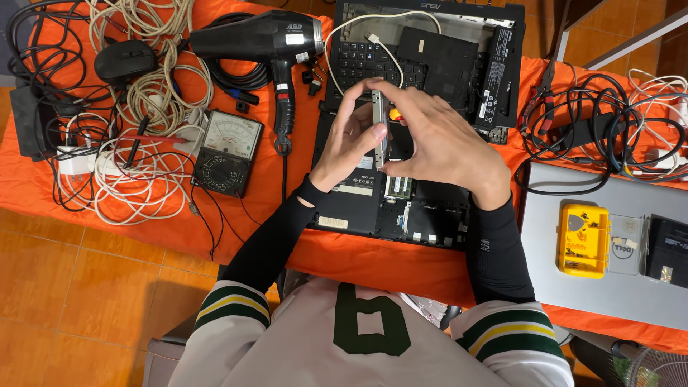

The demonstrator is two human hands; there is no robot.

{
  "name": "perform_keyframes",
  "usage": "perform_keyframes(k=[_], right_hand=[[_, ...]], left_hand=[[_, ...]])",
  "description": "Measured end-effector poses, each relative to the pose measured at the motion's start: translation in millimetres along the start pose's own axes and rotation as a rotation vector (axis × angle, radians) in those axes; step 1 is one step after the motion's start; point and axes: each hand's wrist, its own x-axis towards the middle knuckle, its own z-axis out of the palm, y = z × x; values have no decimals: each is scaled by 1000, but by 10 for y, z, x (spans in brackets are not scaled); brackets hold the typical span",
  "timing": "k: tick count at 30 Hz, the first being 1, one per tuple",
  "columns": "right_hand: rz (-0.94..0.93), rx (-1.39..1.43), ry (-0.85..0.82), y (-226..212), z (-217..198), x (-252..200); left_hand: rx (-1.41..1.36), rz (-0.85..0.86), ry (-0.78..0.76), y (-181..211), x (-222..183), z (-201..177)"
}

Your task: Using a screwdriver to work on internal components of a laptop on a repair bench.

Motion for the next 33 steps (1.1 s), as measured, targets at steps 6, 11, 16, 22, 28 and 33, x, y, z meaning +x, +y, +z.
perform_keyframes(k=[6, 11, 16, 22, 28, 33], right_hand=[[55, -5, -35, 18, 8, 3], [143, -27, -89, 43, 7, 7], [112, -42, -83, 142, 16, -36], [197, -57, -114, 140, -117, -105], [317, 76, -129, 155, -313, -224], [136, 36, 210, 346, -363, -527]], left_hand=[[-6, 26, -14, 70, 2, 15], [1, 10, 5, 64, 0, 3], [75, 17, 0, 47, 0, 22], [177, 38, 4, 25, 15, 22], [296, 79, -17, -20, 14, 31], [271, 58, -52, -57, 13, 43]])
